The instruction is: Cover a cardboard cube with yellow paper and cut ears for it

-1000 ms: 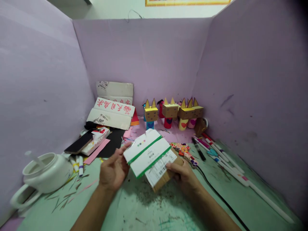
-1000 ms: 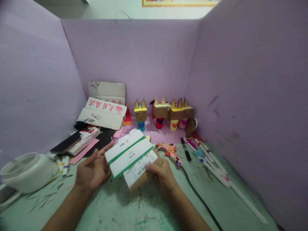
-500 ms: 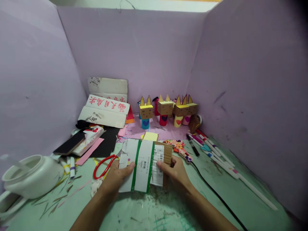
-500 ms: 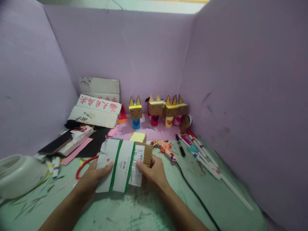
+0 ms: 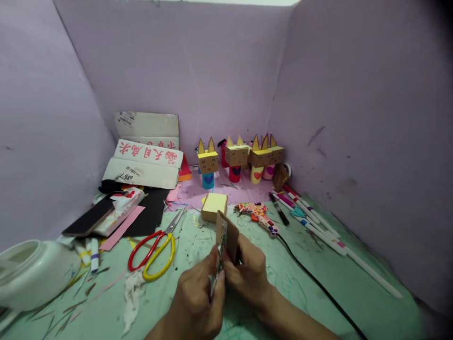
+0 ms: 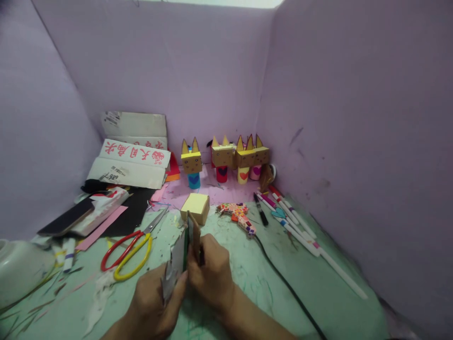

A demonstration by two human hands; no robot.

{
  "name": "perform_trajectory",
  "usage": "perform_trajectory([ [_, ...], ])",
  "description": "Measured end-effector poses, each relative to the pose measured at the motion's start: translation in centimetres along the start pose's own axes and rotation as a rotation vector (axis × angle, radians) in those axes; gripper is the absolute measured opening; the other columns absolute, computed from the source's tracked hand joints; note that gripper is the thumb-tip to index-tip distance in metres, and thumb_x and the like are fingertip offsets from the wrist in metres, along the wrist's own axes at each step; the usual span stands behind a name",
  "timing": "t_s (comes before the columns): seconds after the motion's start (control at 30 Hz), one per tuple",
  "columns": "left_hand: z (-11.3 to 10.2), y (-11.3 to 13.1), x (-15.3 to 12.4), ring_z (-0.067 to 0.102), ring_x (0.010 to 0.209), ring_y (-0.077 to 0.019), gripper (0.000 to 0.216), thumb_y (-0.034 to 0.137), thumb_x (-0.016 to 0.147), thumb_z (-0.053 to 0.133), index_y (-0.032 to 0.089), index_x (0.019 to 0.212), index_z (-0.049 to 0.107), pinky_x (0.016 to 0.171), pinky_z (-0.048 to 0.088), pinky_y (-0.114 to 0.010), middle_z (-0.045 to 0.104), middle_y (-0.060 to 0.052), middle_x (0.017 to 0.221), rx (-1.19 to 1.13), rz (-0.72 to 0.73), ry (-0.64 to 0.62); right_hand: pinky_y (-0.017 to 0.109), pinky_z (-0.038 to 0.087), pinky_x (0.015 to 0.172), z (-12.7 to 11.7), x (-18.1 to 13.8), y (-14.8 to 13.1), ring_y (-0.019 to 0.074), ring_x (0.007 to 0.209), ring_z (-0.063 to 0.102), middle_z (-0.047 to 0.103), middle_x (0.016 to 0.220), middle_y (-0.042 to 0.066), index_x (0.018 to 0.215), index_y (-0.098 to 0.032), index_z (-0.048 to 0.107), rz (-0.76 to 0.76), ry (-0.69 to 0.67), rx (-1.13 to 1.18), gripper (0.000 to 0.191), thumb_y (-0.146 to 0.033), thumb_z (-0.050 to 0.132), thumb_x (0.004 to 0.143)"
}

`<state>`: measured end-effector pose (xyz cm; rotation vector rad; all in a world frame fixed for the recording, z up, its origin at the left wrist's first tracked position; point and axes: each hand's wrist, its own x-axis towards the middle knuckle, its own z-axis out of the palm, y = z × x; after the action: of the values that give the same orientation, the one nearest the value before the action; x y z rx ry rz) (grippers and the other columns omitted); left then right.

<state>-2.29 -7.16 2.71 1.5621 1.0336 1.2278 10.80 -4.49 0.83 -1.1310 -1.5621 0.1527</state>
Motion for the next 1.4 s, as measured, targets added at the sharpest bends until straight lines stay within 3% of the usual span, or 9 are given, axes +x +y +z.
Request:
perform_trajectory([
  [0.1,-0.1,-0.3,-0.1,0.062,0.089,-0.0294,0.009,0.020,0.065,0.073,0.022,0.058,0.068,0.082,0.048,-0.032,0.065,-0.010,0.059,-0.156,-0.100,0.036,0.023,0.031,0.046,-0.1,0.0,0.2,0.0102,0.047,0.039,0.043,0.055,-0.004,0.063,-0.020,0.049,0.014,-0.057,0.104,0.016,-0.018,0.052,0.078],
  [0.27,-2.2,-0.7,1.4,0.066,0.065,-0.0238,0.022,0.021,0.058,0.078,0.016,0.078,0.070,0.060,0.052,-0.029,0.071,-0.007,0.068,-0.243,-0.380,0.270,0.027,0.044,0.057,-1.0,1.6,1.5,0.0176,0.063,0.057,0.063,0.070,0.002,0.079,-0.017,0.063,0.574,-0.128,0.643,0.019,-0.032,0.068,0.069],
  [0.47,-2.4,0.3,2.8,0.068,0.081,-0.0304,0.064,0.017,0.052,0.081,0.017,0.113,0.059,0.077,0.053,-0.041,0.074,-0.009,0.082,-0.877,-0.574,-0.117,0.025,0.044,0.049,-1.4,2.0,0.2,0.0140,0.048,0.056,0.066,0.063,0.002,0.084,-0.016,0.066,0.860,-0.447,1.391,0.037,-0.038,0.078,0.057],
  [0.6,-1.1,-1.0,2.5,0.068,0.080,-0.0319,0.056,0.024,0.051,0.082,0.011,0.102,0.065,0.078,0.053,-0.042,0.073,-0.012,0.077,-0.955,-0.650,-0.372,0.015,0.026,0.035,-0.6,0.7,-0.9,0.0039,0.035,0.037,0.056,0.051,-0.002,0.075,-0.011,0.067,0.904,-0.631,1.521,0.039,-0.039,0.081,0.052],
  [0.7,-0.8,-1.9,2.6,0.069,0.077,-0.0311,0.049,0.024,0.050,0.083,0.009,0.094,0.067,0.075,0.053,-0.041,0.072,-0.012,0.073,-0.899,-0.677,-0.344,0.016,0.033,0.039,-0.2,0.3,-0.6,0.0054,0.038,0.041,0.055,0.050,-0.002,0.075,-0.010,0.068,0.887,-0.596,1.427,0.040,-0.040,0.081,0.054],
  [0.97,-5.2,0.4,4.5,0.065,0.085,-0.0258,0.048,0.024,0.058,0.077,0.016,0.104,0.063,0.071,0.052,-0.032,0.071,-0.008,0.093,-0.541,-0.343,0.158,0.029,0.049,0.053,-2.9,2.5,0.2,0.0181,0.056,0.061,0.068,0.064,0.003,0.074,-0.018,0.072,0.613,-0.333,0.931,0.024,-0.037,0.077,0.061],
  [1.1,-8.1,1.0,5.2,0.057,0.064,-0.0137,0.012,0.030,0.067,0.069,0.019,0.070,0.068,0.058,0.047,-0.021,0.065,0.000,0.066,-0.369,0.124,0.502,0.030,0.049,0.053,-5.7,4.0,-1.7,0.0188,0.058,0.063,0.070,0.066,0.002,0.077,-0.025,0.075,-0.002,-0.213,0.401,0.015,-0.014,0.067,0.070],
  [1.27,-6.1,1.3,3.4,0.061,0.062,-0.0226,0.032,0.042,0.060,0.073,0.013,0.075,0.072,0.057,0.048,-0.031,0.068,-0.010,0.069,-0.475,-0.152,-0.195,0.028,0.048,0.060,-4.7,3.3,-1.9,0.0187,0.072,0.066,0.073,0.085,0.004,0.105,-0.029,0.067,-0.463,0.075,-0.217,0.047,0.000,0.050,0.072],
  [1.4,-2.9,0.8,2.6,0.065,0.083,-0.0265,0.044,0.035,0.062,0.073,0.016,0.101,0.066,0.070,0.051,-0.033,0.071,-0.009,0.090,-0.709,-0.437,0.017,0.026,0.044,0.057,-1.5,1.3,0.0,0.0169,0.067,0.063,0.072,0.085,0.006,0.106,-0.024,0.065,-0.560,-0.136,-0.311,0.036,-0.007,0.049,0.078],
])
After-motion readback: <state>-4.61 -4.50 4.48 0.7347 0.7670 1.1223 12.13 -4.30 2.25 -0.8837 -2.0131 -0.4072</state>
